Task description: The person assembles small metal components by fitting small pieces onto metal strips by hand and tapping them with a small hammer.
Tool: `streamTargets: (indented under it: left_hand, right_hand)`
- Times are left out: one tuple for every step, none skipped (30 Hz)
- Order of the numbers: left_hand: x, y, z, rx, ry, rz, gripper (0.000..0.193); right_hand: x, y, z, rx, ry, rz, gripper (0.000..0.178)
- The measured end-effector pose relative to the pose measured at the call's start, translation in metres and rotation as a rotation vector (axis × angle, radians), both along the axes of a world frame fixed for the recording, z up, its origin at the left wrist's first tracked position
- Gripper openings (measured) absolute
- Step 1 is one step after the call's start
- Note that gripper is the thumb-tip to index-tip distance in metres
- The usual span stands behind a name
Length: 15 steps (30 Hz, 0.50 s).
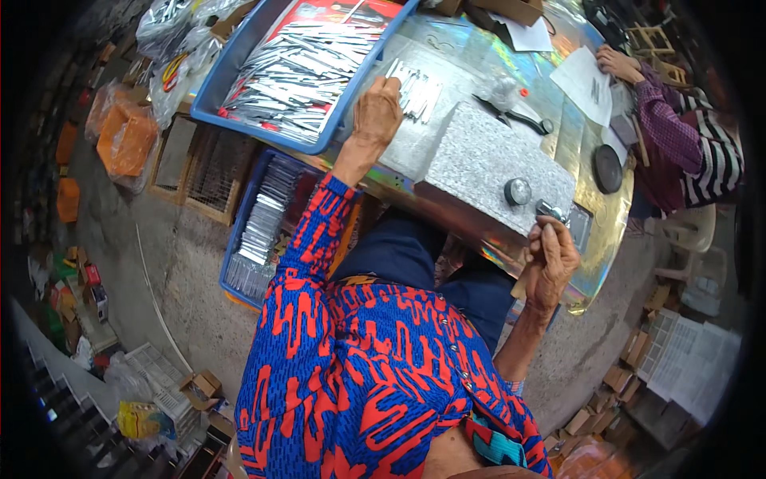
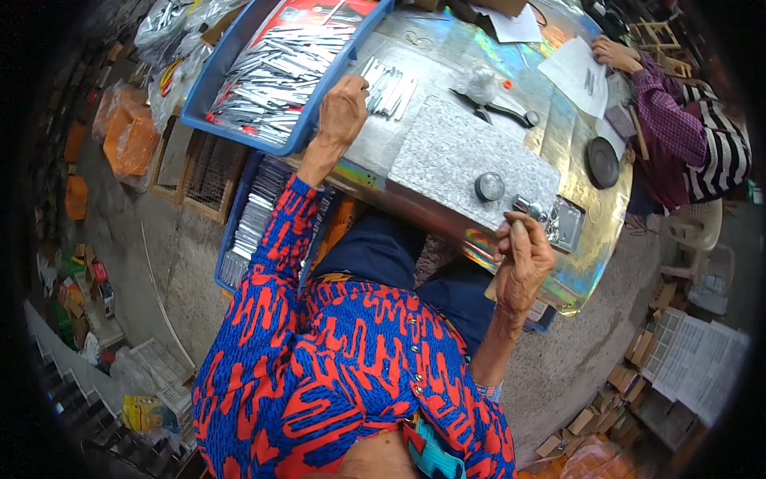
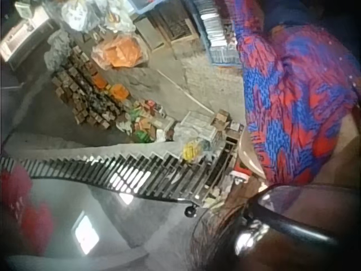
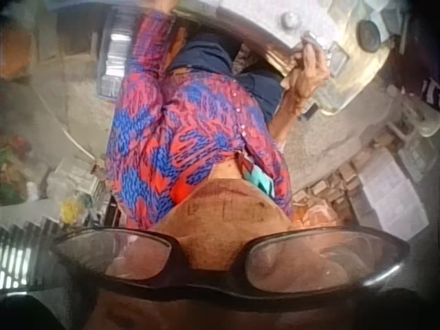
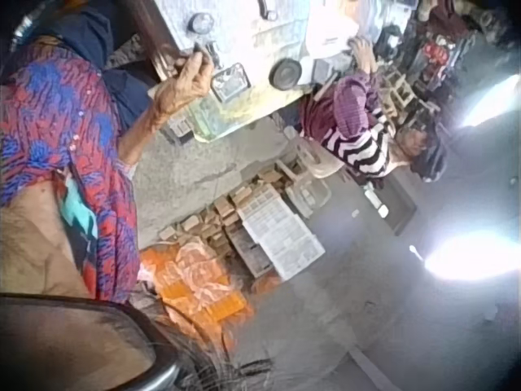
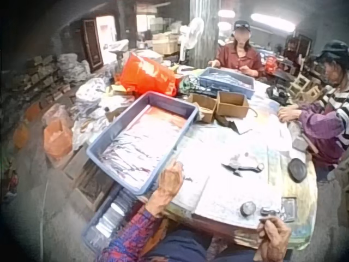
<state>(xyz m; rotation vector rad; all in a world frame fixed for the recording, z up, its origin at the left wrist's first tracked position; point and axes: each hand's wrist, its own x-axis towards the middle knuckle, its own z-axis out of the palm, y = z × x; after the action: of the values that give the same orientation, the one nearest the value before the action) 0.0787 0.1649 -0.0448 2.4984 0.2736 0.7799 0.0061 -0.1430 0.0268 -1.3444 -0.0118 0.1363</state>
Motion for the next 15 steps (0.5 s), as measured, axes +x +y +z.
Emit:
streamTargets:
  left_hand:
    - [-0.006,0.002,0.006,-0.058,-0.046,-0.035,0.009]
    - [-0.012,0.008,0.014,-0.057,-0.043,-0.029,0.009]
    - [-0.020,0.017,0.026,-0.071,-0.129,-0.024,0.011]
    - [-0.027,0.028,0.034,-0.084,-0.215,-0.019,0.012]
    - [-0.031,0.041,0.037,-0.163,-0.148,-0.007,0.013]
    - [-0.034,0.058,0.038,-0.240,-0.080,0.006,0.015]
    - [-0.034,0.080,0.033,-0.142,0.001,0.023,0.016]
    - [-0.033,0.094,0.029,-0.069,0.179,0.109,0.016]
    - [-0.034,0.108,0.026,-0.061,0.299,0.102,0.016]
    - [-0.036,0.121,0.021,-0.054,0.419,0.096,0.016]
    - [-0.037,0.131,0.012,-0.054,0.420,0.103,0.016]
    - [-0.036,0.135,0.005,0.017,0.395,0.009,0.018]
    - [-0.035,0.139,-0.002,0.088,0.369,-0.082,0.020]
    - [-0.030,0.135,-0.001,0.085,0.369,-0.094,0.020]
    - [-0.026,0.132,0.000,0.155,0.424,-0.112,0.022]
  right_hand:
    - [0.001,-0.002,0.001,-0.007,-0.021,-0.023,0.017]
    - [0.002,-0.005,0.001,-0.016,-0.042,-0.048,0.017]
    - [0.005,-0.012,-0.003,-0.008,-0.043,-0.070,0.018]
    - [0.008,-0.018,-0.007,-0.007,-0.041,-0.064,0.018]
    - [0.010,-0.025,-0.009,-0.012,-0.059,-0.098,0.018]
    - [0.011,-0.029,-0.012,-0.016,-0.077,-0.133,0.018]
    - [0.012,-0.032,-0.011,-0.009,-0.090,-0.151,0.018]
    - [0.011,-0.036,-0.013,-0.011,-0.089,-0.153,0.018]
    - [0.011,-0.039,-0.014,-0.029,-0.092,-0.181,0.017]
    - [0.011,-0.042,-0.016,-0.048,-0.094,-0.209,0.017]
    - [0.011,-0.043,-0.019,-0.053,-0.078,-0.229,0.017]
    - [0.009,-0.044,-0.020,-0.055,-0.079,-0.234,0.017]
    - [0.007,-0.045,-0.021,-0.063,-0.087,-0.240,0.017]
    - [0.005,-0.047,-0.023,-0.075,-0.093,-0.253,0.017]
    - [0.002,-0.048,-0.025,-0.080,-0.092,-0.263,0.017]
